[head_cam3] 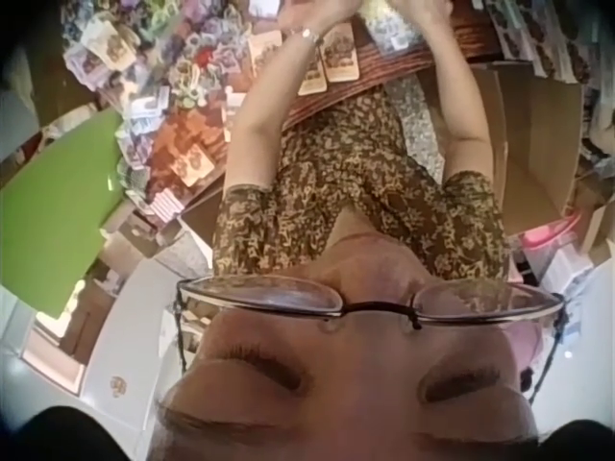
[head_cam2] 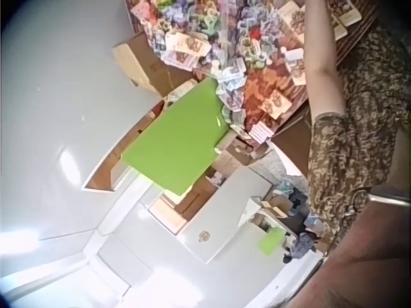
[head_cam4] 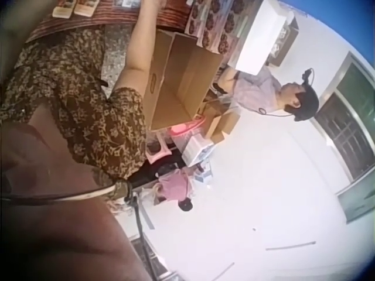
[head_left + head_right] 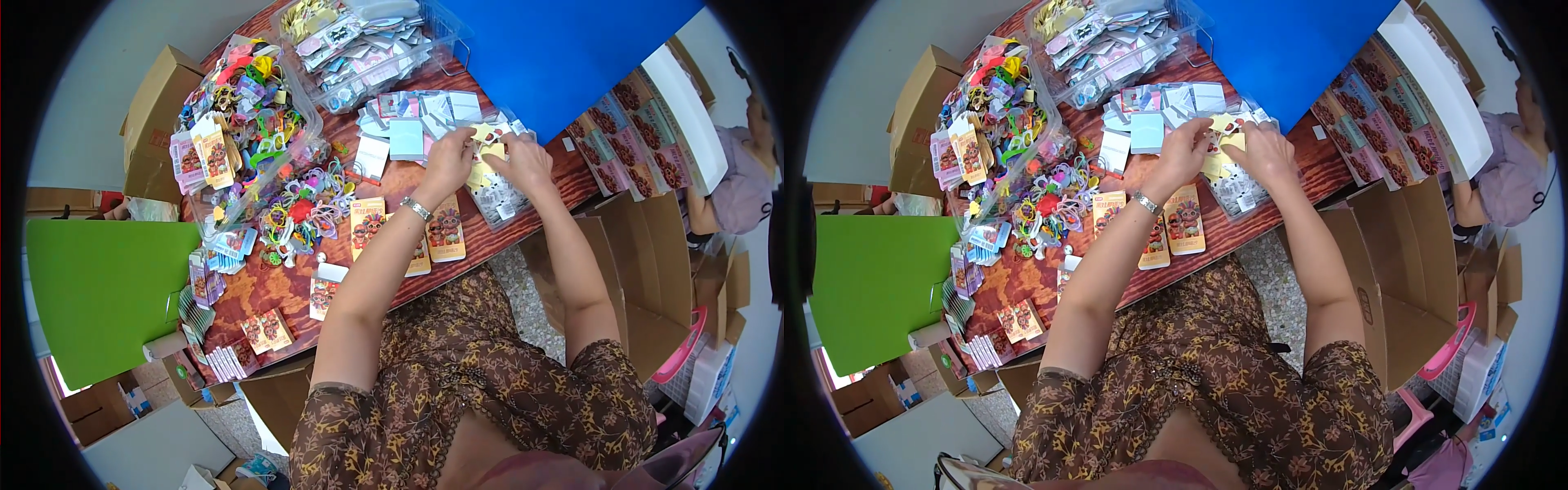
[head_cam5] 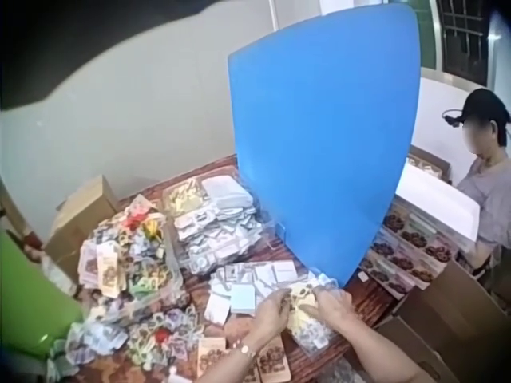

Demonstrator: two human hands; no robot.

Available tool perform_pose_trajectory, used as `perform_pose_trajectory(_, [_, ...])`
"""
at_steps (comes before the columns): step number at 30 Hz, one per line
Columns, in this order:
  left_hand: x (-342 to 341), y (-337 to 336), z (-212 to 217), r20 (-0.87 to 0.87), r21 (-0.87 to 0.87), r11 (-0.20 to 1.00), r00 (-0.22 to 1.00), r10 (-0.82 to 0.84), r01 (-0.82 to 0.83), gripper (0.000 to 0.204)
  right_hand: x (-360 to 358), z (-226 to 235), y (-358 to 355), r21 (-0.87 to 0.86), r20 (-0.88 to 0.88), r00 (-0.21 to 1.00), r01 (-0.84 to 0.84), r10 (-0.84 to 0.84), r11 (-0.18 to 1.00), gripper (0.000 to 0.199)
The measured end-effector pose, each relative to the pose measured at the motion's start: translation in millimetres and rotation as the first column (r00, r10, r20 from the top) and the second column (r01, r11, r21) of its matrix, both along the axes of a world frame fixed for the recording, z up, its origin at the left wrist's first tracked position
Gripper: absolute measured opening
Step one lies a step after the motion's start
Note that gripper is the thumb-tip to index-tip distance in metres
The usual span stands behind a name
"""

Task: Packing small toy items and cards into plastic cups on a table.

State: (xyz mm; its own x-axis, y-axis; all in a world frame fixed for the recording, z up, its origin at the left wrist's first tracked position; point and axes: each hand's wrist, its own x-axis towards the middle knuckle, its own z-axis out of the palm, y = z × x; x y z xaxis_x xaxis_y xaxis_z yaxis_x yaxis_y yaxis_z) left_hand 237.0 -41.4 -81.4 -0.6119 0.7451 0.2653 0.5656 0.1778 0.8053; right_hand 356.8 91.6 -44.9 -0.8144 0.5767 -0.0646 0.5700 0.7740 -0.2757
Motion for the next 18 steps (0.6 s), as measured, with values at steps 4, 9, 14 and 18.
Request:
perform_pose_trajectory(4, [3.6,2.7,-3.8,0.052,0.019,1.000,0.998,-0.019,0.018,0.028,3.0,-6.7,1.3,0.069,-0.158,0.987,-0.028,0.039,0.997,0.040])
perform_pose_trajectory(9, [5.1,3.7,-3.3,0.033,-0.058,0.998,0.999,-0.013,0.015,0.030,11.7,-7.9,21.2,-0.384,-0.243,0.963,0.017,-0.118,0.923,0.022])
perform_pose_trajectory(14, [10.4,6.1,2.1,0.026,0.122,0.993,1.000,-0.003,0.000,0.030,28.5,18.1,24.0,-0.639,-0.448,0.871,-0.153,-0.203,0.754,0.013])
perform_pose_trajectory(18, [10.5,12.8,4.8,0.418,0.195,0.978,0.895,-0.156,0.080,0.027,23.0,15.4,18.3,-0.690,-0.545,0.795,-0.244,-0.268,0.681,0.011])
